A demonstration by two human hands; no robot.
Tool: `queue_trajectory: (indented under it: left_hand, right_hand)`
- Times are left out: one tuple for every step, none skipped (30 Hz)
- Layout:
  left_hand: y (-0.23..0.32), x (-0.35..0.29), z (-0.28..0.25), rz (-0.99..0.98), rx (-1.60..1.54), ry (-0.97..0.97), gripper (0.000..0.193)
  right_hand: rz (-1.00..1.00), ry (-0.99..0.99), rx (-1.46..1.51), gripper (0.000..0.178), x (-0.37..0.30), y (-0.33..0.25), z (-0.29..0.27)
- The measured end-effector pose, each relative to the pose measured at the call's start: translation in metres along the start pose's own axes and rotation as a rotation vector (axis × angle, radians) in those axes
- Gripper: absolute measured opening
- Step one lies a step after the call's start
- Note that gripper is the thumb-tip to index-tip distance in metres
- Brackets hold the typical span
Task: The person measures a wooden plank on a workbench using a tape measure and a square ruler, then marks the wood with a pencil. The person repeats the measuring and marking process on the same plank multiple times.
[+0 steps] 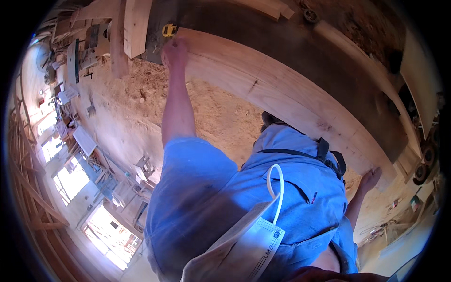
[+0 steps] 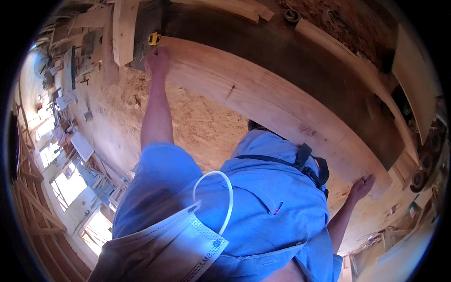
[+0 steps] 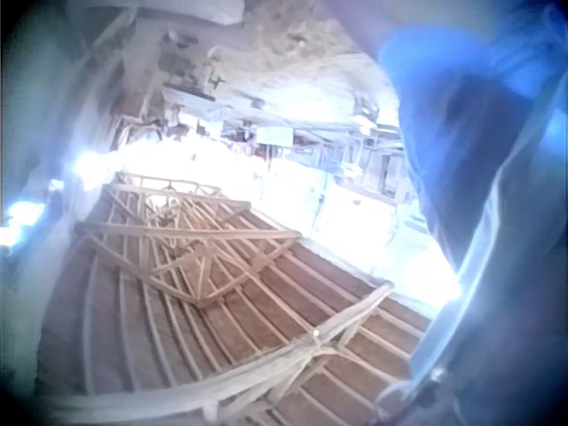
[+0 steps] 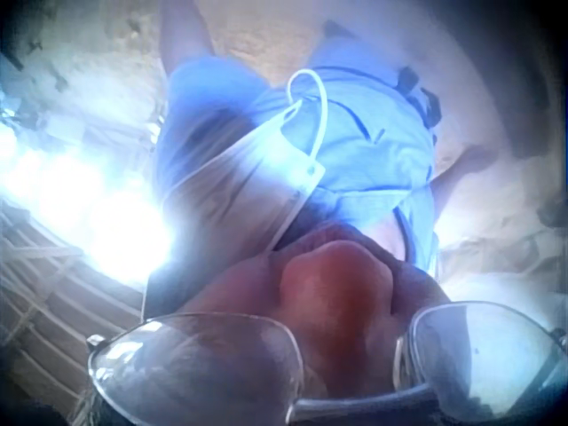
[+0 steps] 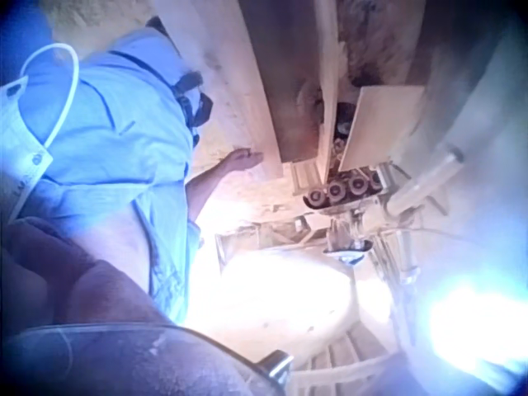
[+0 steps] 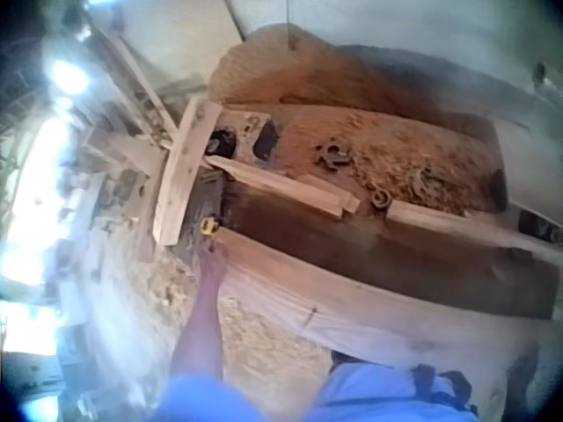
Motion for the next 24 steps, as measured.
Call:
queue_trajectory:
  left_hand:
    - [0.003, -0.001, 0.001, 0.004, -0.008, 0.031, 0.036]
    - [0.003, -0.004, -0.001, 0.004, -0.011, 0.069, 0.035]
    - [0.003, -0.006, -0.002, 0.003, -0.015, 0.106, 0.033]
    - [0.003, -0.006, -0.002, 0.014, -0.022, 0.112, 0.033]
    - [0.001, -0.007, -0.002, 0.022, -0.034, 0.118, 0.033]
    - [-0.001, -0.008, -0.003, 0.024, -0.051, 0.131, 0.034]
    - [-0.005, -0.008, 0.000, 0.030, -0.060, 0.103, 0.034]
    - [-0.008, -0.007, 0.001, 0.035, -0.072, 0.082, 0.035]
    - [-0.009, -0.004, 0.005, 0.043, -0.087, 0.063, 0.037]
    - [-0.004, -0.003, 0.006, 0.121, -0.025, 0.125, 0.038]
    - [0.002, -0.007, 0.005, 0.196, 0.049, 0.188, 0.040]
    - [0.008, -0.013, 0.002, 0.270, 0.123, 0.250, 0.041]
    - [0.016, -0.019, 0.009, 0.344, 0.163, 0.177, 0.042]
    - [0.047, -0.028, 0.010, 0.429, 0.197, 0.100, 0.043]
    - [0.073, -0.040, 0.012, 0.512, 0.237, 0.028, 0.044]
    - [0.083, -0.055, 0.015, 0.648, 0.272, 0.142, 0.045]
    - [0.096, -0.071, 0.029, 0.801, 0.288, 0.252, 0.045]
    - [0.111, -0.084, 0.043, 0.885, 0.223, 0.161, 0.049]
    - [0.128, -0.098, 0.054, 0.971, 0.165, 0.068, 0.053]
    - [0.148, -0.114, 0.058, 1.072, 0.152, -0.023, 0.054]
    - [0.163, -0.133, 0.059, 1.160, 0.149, -0.120, 0.054]
    - [0.174, -0.153, 0.058, 1.234, 0.155, -0.133, 0.055]
    - [0.184, -0.171, 0.057, 1.306, 0.162, -0.144, 0.056]
    - [0.195, -0.185, 0.051, 1.328, 0.096, -0.170, 0.056]
  right_hand:
    - [-0.069, 0.021, 0.011, 0.049, -0.008, -0.004, -0.003]
    - [-0.143, 0.038, 0.028, 0.049, -0.015, -0.008, -0.002]
    - [-0.219, 0.054, 0.044, 0.049, -0.022, -0.012, -0.001]
    - [-0.192, 0.041, 0.054, 0.049, -0.026, -0.010, 0.004]
    - [-0.169, 0.031, 0.063, 0.050, -0.028, -0.012, 0.007]
    - [-0.153, 0.027, 0.076, 0.051, -0.027, -0.016, 0.007]
    - [-0.112, 0.002, 0.103, 0.052, -0.027, -0.016, 0.007]
    - [-0.077, -0.019, 0.136, 0.052, -0.026, -0.018, 0.008]
    - [-0.040, -0.036, 0.171, 0.053, -0.024, -0.010, 0.009]
    - [-0.138, 0.004, 0.060, 0.052, -0.023, -0.007, 0.007]
    - [-0.113, -0.046, 0.045, 0.049, -0.022, -0.009, 0.008]
    - [-0.087, -0.096, 0.030, 0.046, -0.018, -0.011, 0.011]
    - [-0.061, -0.147, 0.015, 0.043, -0.014, -0.013, 0.014]
    - [-0.097, -0.096, -0.021, 0.040, -0.017, -0.017, 0.008]
    - [-0.136, -0.049, -0.052, 0.037, -0.017, -0.024, 0.004]
    - [-0.187, -0.010, -0.077, 0.034, -0.016, -0.034, 0.006]
    - [-0.327, 0.106, -0.069, 0.031, -0.018, -0.039, -0.002]
    - [-0.463, 0.224, -0.059, 0.028, -0.015, -0.034, -0.007]
    - [-0.596, 0.339, -0.048, 0.025, -0.023, -0.032, -0.007]
    - [-0.522, 0.263, -0.004, 0.024, -0.023, -0.029, 0.000]
    - [-0.460, 0.177, 0.044, 0.023, -0.019, -0.033, 0.001]
    - [-0.403, 0.089, 0.093, 0.023, -0.020, -0.040, 0.001]
    - [-0.343, 0.042, 0.079, 0.022, -0.026, -0.047, 0.002]
    - [-0.282, 0.000, 0.064, 0.021, -0.034, -0.055, 0.002]
Point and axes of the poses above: each hand's wrist, its own x-axis towards the middle knuckle, its own z-axis out of the palm, y = z × x, the point moved 8 cm from there along x, towards the middle knuckle, and after that the axes turned 10 degrees about z, right-handed, at the moved point
